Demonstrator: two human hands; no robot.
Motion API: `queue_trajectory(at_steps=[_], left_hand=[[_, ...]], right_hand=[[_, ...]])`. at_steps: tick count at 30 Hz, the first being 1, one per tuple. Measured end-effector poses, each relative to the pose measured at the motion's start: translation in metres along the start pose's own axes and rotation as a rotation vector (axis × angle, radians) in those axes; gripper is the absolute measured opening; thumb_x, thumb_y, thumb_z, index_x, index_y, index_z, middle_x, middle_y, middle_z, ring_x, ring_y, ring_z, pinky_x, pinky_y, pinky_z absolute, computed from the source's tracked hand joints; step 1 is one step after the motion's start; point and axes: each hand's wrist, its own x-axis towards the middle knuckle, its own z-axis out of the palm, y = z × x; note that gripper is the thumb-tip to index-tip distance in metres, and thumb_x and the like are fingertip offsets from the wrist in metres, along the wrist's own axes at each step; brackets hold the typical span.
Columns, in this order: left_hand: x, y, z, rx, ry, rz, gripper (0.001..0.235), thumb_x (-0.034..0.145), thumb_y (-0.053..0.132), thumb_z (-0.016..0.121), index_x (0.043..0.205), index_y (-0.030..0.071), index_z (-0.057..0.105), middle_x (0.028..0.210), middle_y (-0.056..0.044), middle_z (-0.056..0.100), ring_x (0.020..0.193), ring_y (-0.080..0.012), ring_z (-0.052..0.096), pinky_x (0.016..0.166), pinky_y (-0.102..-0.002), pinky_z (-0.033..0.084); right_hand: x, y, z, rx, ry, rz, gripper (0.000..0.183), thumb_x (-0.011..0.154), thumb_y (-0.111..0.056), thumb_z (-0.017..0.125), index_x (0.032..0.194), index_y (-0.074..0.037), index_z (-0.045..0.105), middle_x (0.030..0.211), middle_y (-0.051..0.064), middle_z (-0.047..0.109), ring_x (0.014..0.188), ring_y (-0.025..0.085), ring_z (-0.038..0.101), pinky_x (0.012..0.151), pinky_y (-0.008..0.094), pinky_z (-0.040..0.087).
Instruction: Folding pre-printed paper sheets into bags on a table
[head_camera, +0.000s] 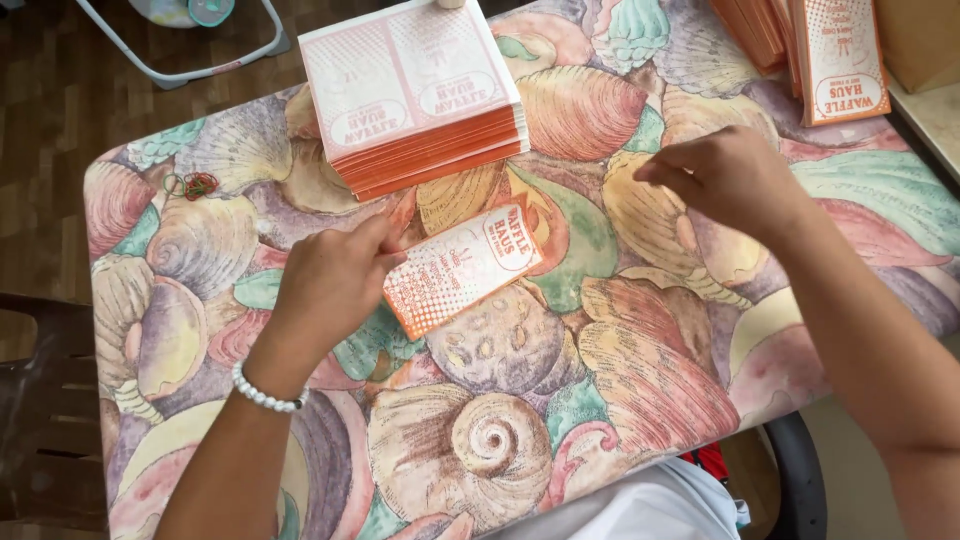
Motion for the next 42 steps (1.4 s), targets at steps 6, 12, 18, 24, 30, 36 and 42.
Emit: queue_trajectory(at_steps=[6, 12, 18, 24, 30, 36, 42], left_hand=[[0.014, 0.066, -0.010, 0.189, 0.152, 0.332, 0.012, 0.096, 0.021, 0.061, 0.106, 0.024, 0.067, 0.060, -0.008, 0.066, 0.059, -0.0340, 0.072, 0.068, -0.054, 0.059], [0.006, 0.053, -0.029, -0.068, 0.073, 0.425, 0.006, 0.097, 0.022, 0.063, 0.093, 0.018, 0.066, 0.057, -0.006, 0.069, 0.058, -0.0334, 0.073, 0.074, -0.051, 0.058], [0.014, -0.064, -0.029, -0.114, 0.387, -0.024, 0.012, 0.098, 0.035, 0.074, 0.089, 0.030, 0.067, 0.065, 0.013, 0.069, 0.071, -0.0184, 0.072, 0.078, -0.034, 0.054], [0.057, -0.082, 0.001, -0.226, 0.682, 0.236, 0.055, 0.096, 0.044, 0.079, 0.130, 0.003, 0.065, 0.123, -0.022, 0.069, 0.116, -0.0430, 0.065, 0.103, -0.053, 0.047], [0.078, -0.088, 0.006, 0.046, 0.329, 0.069, 0.050, 0.087, 0.033, 0.078, 0.133, 0.017, 0.068, 0.145, -0.008, 0.060, 0.135, -0.0278, 0.051, 0.119, -0.056, 0.024], [0.084, -0.094, 0.009, 0.021, 0.585, 0.209, 0.014, 0.093, 0.010, 0.073, 0.102, 0.010, 0.083, 0.106, -0.007, 0.080, 0.093, -0.0292, 0.072, 0.086, -0.047, 0.052], [0.083, -0.089, 0.011, -0.123, 0.700, 0.098, 0.016, 0.099, 0.015, 0.068, 0.114, 0.008, 0.069, 0.124, -0.009, 0.073, 0.107, -0.0288, 0.072, 0.085, -0.044, 0.056]], right_hand=[[0.016, -0.136, 0.007, -0.052, 0.545, -0.541, 0.048, 0.084, -0.041, 0.086, 0.112, -0.005, 0.073, 0.099, 0.011, 0.074, 0.098, 0.031, 0.072, 0.088, 0.043, 0.058], [0.013, -0.080, -0.004, -0.127, 0.407, -0.584, 0.033, 0.105, -0.031, 0.064, 0.076, -0.019, 0.058, 0.058, -0.007, 0.057, 0.058, 0.014, 0.060, 0.070, 0.031, 0.045], [-0.009, 0.234, -0.012, 0.070, 0.483, -0.057, 0.011, 0.134, -0.010, 0.074, 0.136, -0.001, 0.079, 0.114, 0.022, 0.074, 0.110, 0.041, 0.071, 0.096, 0.043, 0.049], [0.046, 0.195, -0.015, -0.025, 0.614, -0.032, 0.022, 0.115, -0.017, 0.088, 0.120, -0.002, 0.072, 0.113, 0.020, 0.072, 0.103, 0.040, 0.068, 0.088, 0.044, 0.049], [0.150, -0.014, 0.016, -0.032, 0.702, -0.081, 0.040, 0.098, -0.022, 0.101, 0.107, -0.004, 0.066, 0.112, 0.019, 0.070, 0.098, 0.039, 0.066, 0.082, 0.044, 0.049], [0.189, -0.160, 0.051, 0.083, 0.046, -0.426, 0.066, 0.095, -0.035, 0.073, 0.152, -0.008, 0.051, 0.160, 0.015, 0.042, 0.143, 0.032, 0.044, 0.116, 0.050, 0.039], [0.207, -0.160, 0.084, 0.046, 0.427, -0.487, 0.022, 0.096, 0.009, 0.061, 0.095, -0.005, 0.078, 0.075, 0.006, 0.073, 0.064, 0.020, 0.068, 0.059, 0.036, 0.058]])
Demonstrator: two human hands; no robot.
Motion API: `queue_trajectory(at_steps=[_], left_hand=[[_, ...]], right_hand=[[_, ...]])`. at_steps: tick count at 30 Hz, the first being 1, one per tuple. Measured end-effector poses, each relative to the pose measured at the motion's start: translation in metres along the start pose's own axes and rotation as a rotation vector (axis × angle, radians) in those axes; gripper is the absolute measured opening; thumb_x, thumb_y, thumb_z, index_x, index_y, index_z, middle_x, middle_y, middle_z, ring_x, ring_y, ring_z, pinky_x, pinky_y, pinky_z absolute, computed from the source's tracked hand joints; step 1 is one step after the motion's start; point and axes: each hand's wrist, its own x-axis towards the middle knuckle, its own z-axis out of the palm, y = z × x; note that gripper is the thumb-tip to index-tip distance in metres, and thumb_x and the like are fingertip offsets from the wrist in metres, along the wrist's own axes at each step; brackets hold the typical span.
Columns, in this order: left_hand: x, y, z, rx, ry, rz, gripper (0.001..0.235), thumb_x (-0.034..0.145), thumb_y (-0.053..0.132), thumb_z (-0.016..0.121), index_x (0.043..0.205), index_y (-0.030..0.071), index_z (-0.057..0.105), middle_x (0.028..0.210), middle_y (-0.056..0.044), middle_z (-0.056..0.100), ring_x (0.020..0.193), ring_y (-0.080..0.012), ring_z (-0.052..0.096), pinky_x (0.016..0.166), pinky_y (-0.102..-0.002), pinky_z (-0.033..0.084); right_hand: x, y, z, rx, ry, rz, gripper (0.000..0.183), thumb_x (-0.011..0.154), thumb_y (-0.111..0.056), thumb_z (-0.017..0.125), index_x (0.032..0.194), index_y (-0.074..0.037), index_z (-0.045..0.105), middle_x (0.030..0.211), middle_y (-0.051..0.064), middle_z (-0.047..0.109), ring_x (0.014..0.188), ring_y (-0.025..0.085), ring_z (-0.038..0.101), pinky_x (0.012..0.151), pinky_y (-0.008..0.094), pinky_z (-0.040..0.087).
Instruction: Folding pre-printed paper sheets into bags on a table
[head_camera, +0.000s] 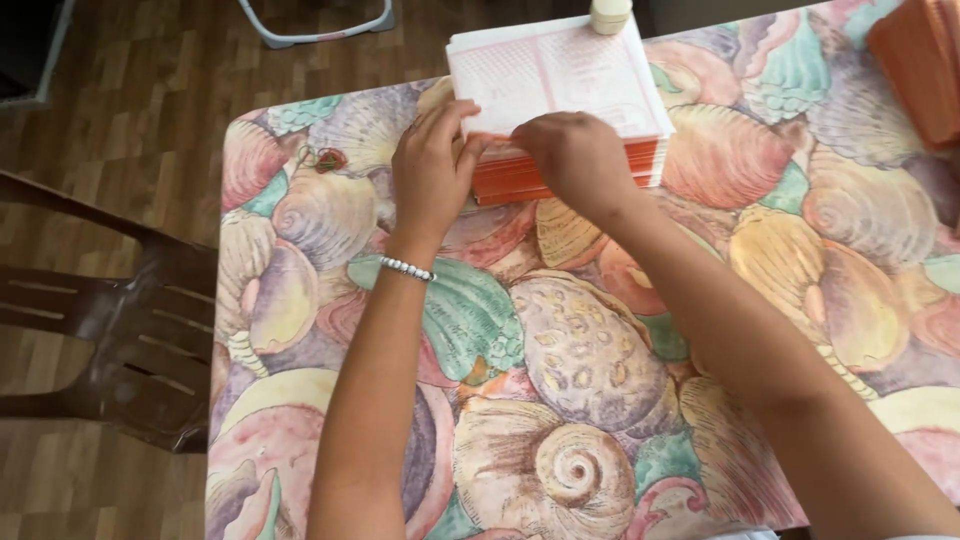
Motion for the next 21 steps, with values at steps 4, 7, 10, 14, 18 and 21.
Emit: queue_trajectory(at_steps=[4, 7, 10, 14, 18, 21], left_hand=[[0.001, 0.001, -0.001, -0.222, 0.124, -0.130, 0.020, 0.093, 0.021, 0.078, 0.106, 0.010, 0.068, 0.099, -0.004, 0.072, 0.086, -0.0180, 0.070, 0.072, -0.032, 0.056], [0.001, 0.000, 0.005, -0.249, 0.127, -0.172, 0.021, 0.089, 0.018, 0.082, 0.103, 0.010, 0.069, 0.099, -0.004, 0.072, 0.086, -0.0174, 0.071, 0.072, -0.031, 0.058], [-0.001, 0.000, 0.010, -0.229, 0.156, -0.214, 0.035, 0.086, 0.019, 0.086, 0.111, 0.011, 0.063, 0.110, -0.004, 0.073, 0.084, -0.0169, 0.074, 0.069, -0.030, 0.060], [-0.002, -0.002, 0.011, -0.097, 0.098, -0.110, 0.046, 0.080, 0.001, 0.085, 0.111, 0.011, 0.052, 0.112, -0.005, 0.058, 0.080, -0.0153, 0.062, 0.059, -0.027, 0.053], [0.001, -0.002, 0.014, -0.165, 0.122, -0.062, 0.012, 0.096, 0.021, 0.073, 0.092, 0.010, 0.074, 0.102, -0.002, 0.060, 0.074, -0.0168, 0.061, 0.054, -0.028, 0.048], [0.001, -0.002, 0.018, -0.231, 0.184, -0.084, 0.008, 0.092, 0.014, 0.077, 0.093, 0.006, 0.079, 0.094, 0.000, 0.063, 0.077, -0.0164, 0.063, 0.060, -0.029, 0.052]], right_hand=[[0.001, 0.001, -0.010, 0.365, 0.065, 0.409, 0.007, 0.096, -0.014, 0.082, 0.094, -0.008, 0.083, 0.083, 0.004, 0.078, 0.068, 0.015, 0.062, 0.063, 0.030, 0.052], [0.003, 0.000, -0.015, 0.529, 0.040, 0.642, 0.010, 0.093, -0.023, 0.086, 0.092, -0.013, 0.084, 0.074, -0.001, 0.076, 0.059, 0.006, 0.048, 0.054, 0.024, 0.040], [0.004, 0.001, -0.015, 0.599, 0.066, 0.693, 0.016, 0.097, -0.026, 0.081, 0.097, -0.010, 0.083, 0.074, -0.001, 0.074, 0.058, 0.004, 0.048, 0.052, 0.023, 0.039], [0.003, -0.004, -0.017, 0.515, 0.160, 0.664, 0.027, 0.099, -0.012, 0.077, 0.120, -0.012, 0.060, 0.067, 0.000, 0.070, 0.056, 0.011, 0.053, 0.059, 0.030, 0.047], [-0.001, 0.000, -0.018, 0.511, 0.157, 0.501, 0.016, 0.101, 0.008, 0.059, 0.093, -0.006, 0.061, 0.064, 0.003, 0.059, 0.051, 0.009, 0.038, 0.051, 0.025, 0.032], [0.001, 0.001, -0.021, 0.560, 0.031, 0.325, 0.014, 0.098, 0.000, 0.067, 0.101, -0.005, 0.080, 0.100, 0.009, 0.078, 0.085, 0.018, 0.071, 0.069, 0.028, 0.057]])
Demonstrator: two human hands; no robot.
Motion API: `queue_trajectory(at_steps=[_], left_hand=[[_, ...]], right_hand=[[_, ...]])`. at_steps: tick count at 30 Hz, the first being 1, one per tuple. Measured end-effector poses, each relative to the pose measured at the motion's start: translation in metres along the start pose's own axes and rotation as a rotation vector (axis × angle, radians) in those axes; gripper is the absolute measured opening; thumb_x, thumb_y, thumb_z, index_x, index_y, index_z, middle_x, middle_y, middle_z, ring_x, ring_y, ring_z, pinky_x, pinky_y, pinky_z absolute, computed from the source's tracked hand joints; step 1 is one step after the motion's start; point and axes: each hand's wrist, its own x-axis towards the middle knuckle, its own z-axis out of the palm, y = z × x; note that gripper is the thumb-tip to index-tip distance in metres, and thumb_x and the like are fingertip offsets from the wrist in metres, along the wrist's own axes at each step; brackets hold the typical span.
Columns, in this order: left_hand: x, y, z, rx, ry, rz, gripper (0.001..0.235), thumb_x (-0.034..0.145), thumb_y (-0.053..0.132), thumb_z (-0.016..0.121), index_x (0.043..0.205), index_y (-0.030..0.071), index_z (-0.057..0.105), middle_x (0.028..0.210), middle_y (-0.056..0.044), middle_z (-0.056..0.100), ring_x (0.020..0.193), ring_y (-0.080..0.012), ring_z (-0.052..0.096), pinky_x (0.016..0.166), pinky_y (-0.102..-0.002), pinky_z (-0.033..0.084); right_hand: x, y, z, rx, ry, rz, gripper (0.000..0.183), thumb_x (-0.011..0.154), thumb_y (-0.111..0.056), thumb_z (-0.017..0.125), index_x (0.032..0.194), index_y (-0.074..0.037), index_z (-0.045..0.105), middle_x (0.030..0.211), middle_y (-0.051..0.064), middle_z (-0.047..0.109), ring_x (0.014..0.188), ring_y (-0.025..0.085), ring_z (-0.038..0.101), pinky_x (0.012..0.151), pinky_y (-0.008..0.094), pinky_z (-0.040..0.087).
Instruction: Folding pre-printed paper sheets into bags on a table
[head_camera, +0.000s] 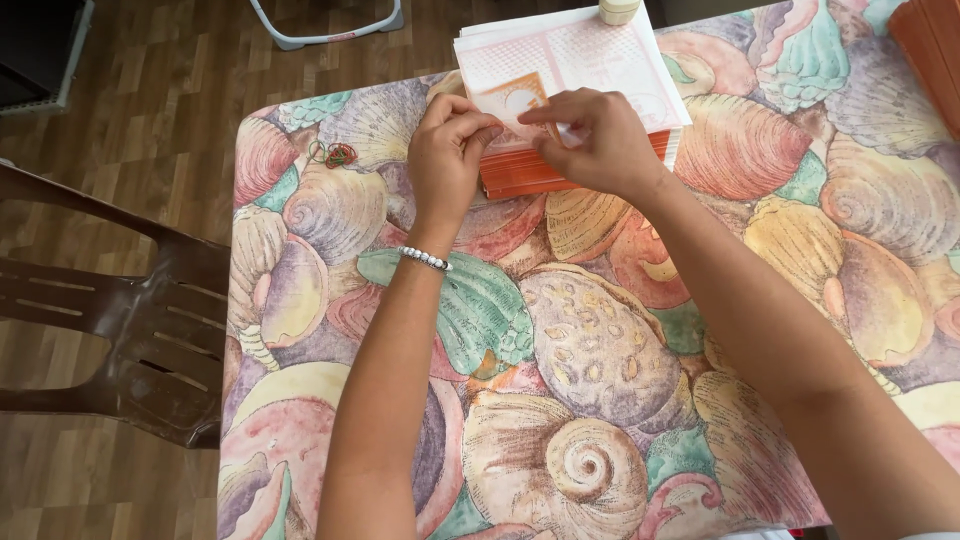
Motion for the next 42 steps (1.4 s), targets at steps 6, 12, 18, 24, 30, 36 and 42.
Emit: queue_trajectory(at_steps=[6, 12, 18, 24, 30, 36, 42], left_hand=[[-0.002, -0.002, -0.001, 0.040, 0.062, -0.084, 0.033, 0.087, 0.021, 0.084, 0.112, 0.010, 0.064, 0.110, -0.003, 0.064, 0.077, -0.0120, 0.060, 0.063, -0.023, 0.056], [0.004, -0.012, -0.016, 0.142, -0.310, -0.024, 0.026, 0.085, 0.034, 0.084, 0.101, 0.016, 0.078, 0.116, 0.000, 0.071, 0.100, -0.0208, 0.069, 0.081, -0.037, 0.057], [0.011, 0.001, -0.014, 0.409, -0.291, 0.274, 0.006, 0.091, 0.015, 0.076, 0.088, 0.010, 0.079, 0.090, -0.002, 0.076, 0.098, -0.0241, 0.062, 0.090, -0.041, 0.046], [0.021, 0.003, -0.008, 0.335, -0.341, 0.178, 0.011, 0.097, 0.004, 0.063, 0.091, 0.007, 0.072, 0.089, -0.005, 0.071, 0.088, -0.0248, 0.064, 0.082, -0.041, 0.049], [0.034, 0.014, -0.015, 0.070, -0.367, 0.020, 0.020, 0.082, -0.011, 0.069, 0.086, 0.008, 0.073, 0.092, -0.005, 0.074, 0.087, -0.0202, 0.070, 0.077, -0.034, 0.058], [0.040, 0.016, -0.026, -0.093, -0.304, -0.080, 0.035, 0.080, -0.009, 0.078, 0.107, 0.008, 0.066, 0.109, -0.007, 0.068, 0.103, -0.0199, 0.068, 0.096, -0.031, 0.059], [0.055, -0.019, -0.009, 0.073, -0.226, -0.020, 0.067, 0.076, -0.005, 0.073, 0.138, 0.012, 0.053, 0.135, -0.008, 0.052, 0.125, -0.0290, 0.057, 0.095, -0.039, 0.054]], right_hand=[[0.000, 0.011, 0.013, -0.196, 0.085, -0.113, 0.010, 0.099, -0.012, 0.081, 0.095, -0.002, 0.082, 0.089, 0.010, 0.079, 0.074, 0.020, 0.068, 0.061, 0.033, 0.053], [0.001, 0.013, 0.003, -0.008, 0.230, 0.253, 0.017, 0.103, -0.022, 0.079, 0.102, -0.005, 0.083, 0.063, -0.005, 0.058, 0.060, 0.006, 0.043, 0.055, 0.024, 0.039], [0.004, 0.003, -0.005, -0.038, 0.077, 0.085, 0.017, 0.103, -0.016, 0.074, 0.108, -0.001, 0.080, 0.098, 0.010, 0.078, 0.078, 0.013, 0.067, 0.063, 0.026, 0.052], [0.001, 0.012, -0.004, -0.263, -0.042, -0.080, 0.033, 0.090, -0.030, 0.091, 0.110, -0.006, 0.082, 0.094, 0.003, 0.071, 0.062, 0.020, 0.057, 0.057, 0.035, 0.041], [0.002, 0.008, -0.001, -0.270, -0.019, -0.099, 0.009, 0.097, -0.013, 0.078, 0.101, -0.006, 0.083, 0.085, 0.005, 0.073, 0.070, 0.021, 0.065, 0.062, 0.036, 0.050], [0.002, 0.011, 0.001, -0.280, 0.039, 0.052, 0.014, 0.102, -0.022, 0.076, 0.099, -0.009, 0.079, 0.074, 0.000, 0.071, 0.057, 0.016, 0.047, 0.056, 0.034, 0.041], [0.009, 0.001, -0.013, -0.180, 0.000, 0.072, 0.070, 0.104, -0.020, 0.075, 0.162, -0.017, 0.035, 0.086, -0.002, 0.076, 0.076, 0.017, 0.068, 0.084, 0.033, 0.057]])
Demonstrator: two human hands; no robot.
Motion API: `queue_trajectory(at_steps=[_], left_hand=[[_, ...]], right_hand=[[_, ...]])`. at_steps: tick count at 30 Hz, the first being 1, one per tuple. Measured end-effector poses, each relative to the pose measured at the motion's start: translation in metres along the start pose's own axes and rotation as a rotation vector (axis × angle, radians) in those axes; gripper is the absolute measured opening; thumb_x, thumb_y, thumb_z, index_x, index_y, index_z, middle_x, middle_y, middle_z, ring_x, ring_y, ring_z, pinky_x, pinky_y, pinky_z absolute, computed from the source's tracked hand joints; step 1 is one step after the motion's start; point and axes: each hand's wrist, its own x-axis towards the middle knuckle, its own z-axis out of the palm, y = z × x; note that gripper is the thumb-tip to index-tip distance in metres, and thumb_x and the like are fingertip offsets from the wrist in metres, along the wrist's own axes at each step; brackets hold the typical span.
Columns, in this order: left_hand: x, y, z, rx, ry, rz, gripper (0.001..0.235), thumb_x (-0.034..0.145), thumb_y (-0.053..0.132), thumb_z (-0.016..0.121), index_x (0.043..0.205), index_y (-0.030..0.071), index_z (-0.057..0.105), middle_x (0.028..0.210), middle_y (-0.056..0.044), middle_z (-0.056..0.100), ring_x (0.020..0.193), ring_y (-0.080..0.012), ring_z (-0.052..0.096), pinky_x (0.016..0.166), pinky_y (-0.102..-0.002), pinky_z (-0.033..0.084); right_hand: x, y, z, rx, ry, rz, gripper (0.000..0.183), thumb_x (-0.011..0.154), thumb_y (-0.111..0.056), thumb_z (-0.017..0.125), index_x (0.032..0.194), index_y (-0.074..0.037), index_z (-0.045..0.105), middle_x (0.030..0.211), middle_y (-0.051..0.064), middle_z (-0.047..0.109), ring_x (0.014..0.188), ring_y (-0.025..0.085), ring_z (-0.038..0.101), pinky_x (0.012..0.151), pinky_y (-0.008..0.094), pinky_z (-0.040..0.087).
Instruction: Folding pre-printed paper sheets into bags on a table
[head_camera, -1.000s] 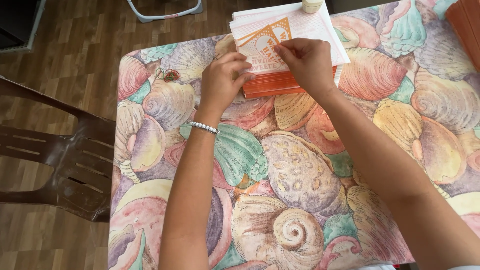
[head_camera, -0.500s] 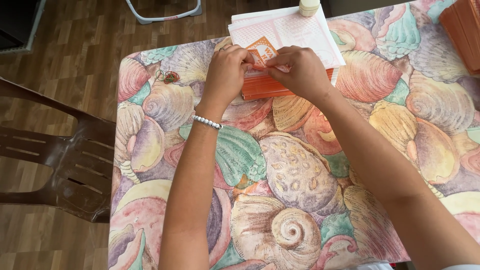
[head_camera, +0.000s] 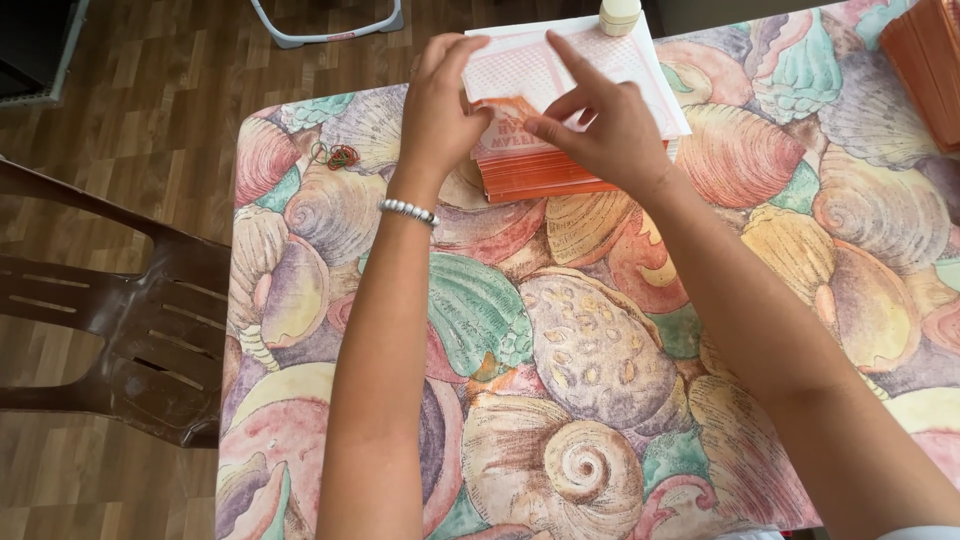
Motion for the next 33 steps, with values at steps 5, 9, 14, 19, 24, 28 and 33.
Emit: queue_trajectory(at_steps=[5, 9, 14, 19, 24, 28, 33], left_hand=[[0.011, -0.009, 0.011, 0.081, -0.080, -0.021, 0.007, 0.082, 0.013, 0.085, 0.083, 0.017, 0.079, 0.119, -0.004, 0.064, 0.112, -0.0310, 0.054, 0.093, -0.048, 0.047], [0.002, 0.010, 0.002, 0.044, -0.040, 0.026, 0.007, 0.091, 0.005, 0.074, 0.091, 0.009, 0.069, 0.110, -0.001, 0.064, 0.100, -0.0281, 0.056, 0.078, -0.041, 0.050], [-0.018, 0.023, -0.001, 0.143, 0.181, 0.217, 0.016, 0.105, 0.022, 0.056, 0.093, 0.014, 0.064, 0.097, 0.000, 0.071, 0.084, -0.0217, 0.060, 0.066, -0.031, 0.049], [-0.054, 0.034, -0.017, 0.091, 0.227, 0.292, 0.008, 0.102, 0.005, 0.060, 0.103, 0.010, 0.066, 0.100, -0.005, 0.074, 0.092, -0.0254, 0.069, 0.087, -0.040, 0.053], [-0.098, 0.042, -0.023, -0.019, 0.104, 0.273, 0.029, 0.098, -0.011, 0.065, 0.118, 0.009, 0.061, 0.109, -0.014, 0.074, 0.091, -0.0256, 0.076, 0.072, -0.033, 0.068], [-0.135, 0.067, -0.024, -0.180, 0.038, 0.152, 0.036, 0.093, -0.020, 0.059, 0.117, 0.006, 0.062, 0.098, -0.011, 0.071, 0.075, -0.0176, 0.065, 0.057, -0.024, 0.052], [-0.158, 0.103, -0.020, -0.525, -0.069, -0.053, 0.012, 0.097, 0.016, 0.065, 0.105, 0.008, 0.068, 0.113, -0.011, 0.075, 0.096, -0.0189, 0.073, 0.074, -0.025, 0.063]], right_hand=[[0.051, 0.101, -0.014, -0.403, 0.470, -0.170, 0.051, 0.112, -0.040, 0.091, 0.087, -0.005, 0.064, 0.074, 0.006, 0.061, 0.062, 0.022, 0.051, 0.055, 0.040, 0.036], [0.079, 0.152, -0.027, -0.522, 0.247, 0.152, 0.050, 0.104, -0.047, 0.093, 0.091, -0.011, 0.060, 0.078, 0.004, 0.066, 0.068, 0.031, 0.062, 0.058, 0.045, 0.046], [0.084, 0.166, -0.032, -0.137, 0.238, 0.171, 0.021, 0.098, -0.018, 0.086, 0.102, -0.010, 0.067, 0.095, 0.004, 0.068, 0.089, 0.019, 0.064, 0.070, 0.038, 0.047], [0.079, 0.186, -0.034, -0.199, 0.125, 0.343, 0.053, 0.115, -0.038, 0.086, 0.088, -0.015, 0.046, 0.086, -0.001, 0.049, 0.077, 0.018, 0.043, 0.067, 0.038, 0.034], [0.059, 0.154, -0.040, -0.132, 0.232, 0.323, 0.065, 0.119, -0.022, 0.083, 0.079, -0.019, 0.031, 0.074, -0.005, 0.033, 0.072, 0.013, 0.029, 0.066, 0.036, 0.022], [-0.006, 0.043, -0.078, 0.017, 0.208, 0.353, 0.059, 0.124, -0.025, 0.057, 0.069, -0.012, 0.041, 0.062, -0.002, 0.036, 0.060, 0.012, 0.030, 0.058, 0.031, 0.027], [-0.110, 0.009, -0.099, 0.008, -0.310, 0.724, 0.074, 0.119, -0.041, 0.026, 0.088, 0.009, 0.071, 0.062, 0.022, 0.069, 0.050, 0.027, 0.063, 0.053, 0.039, 0.053]])
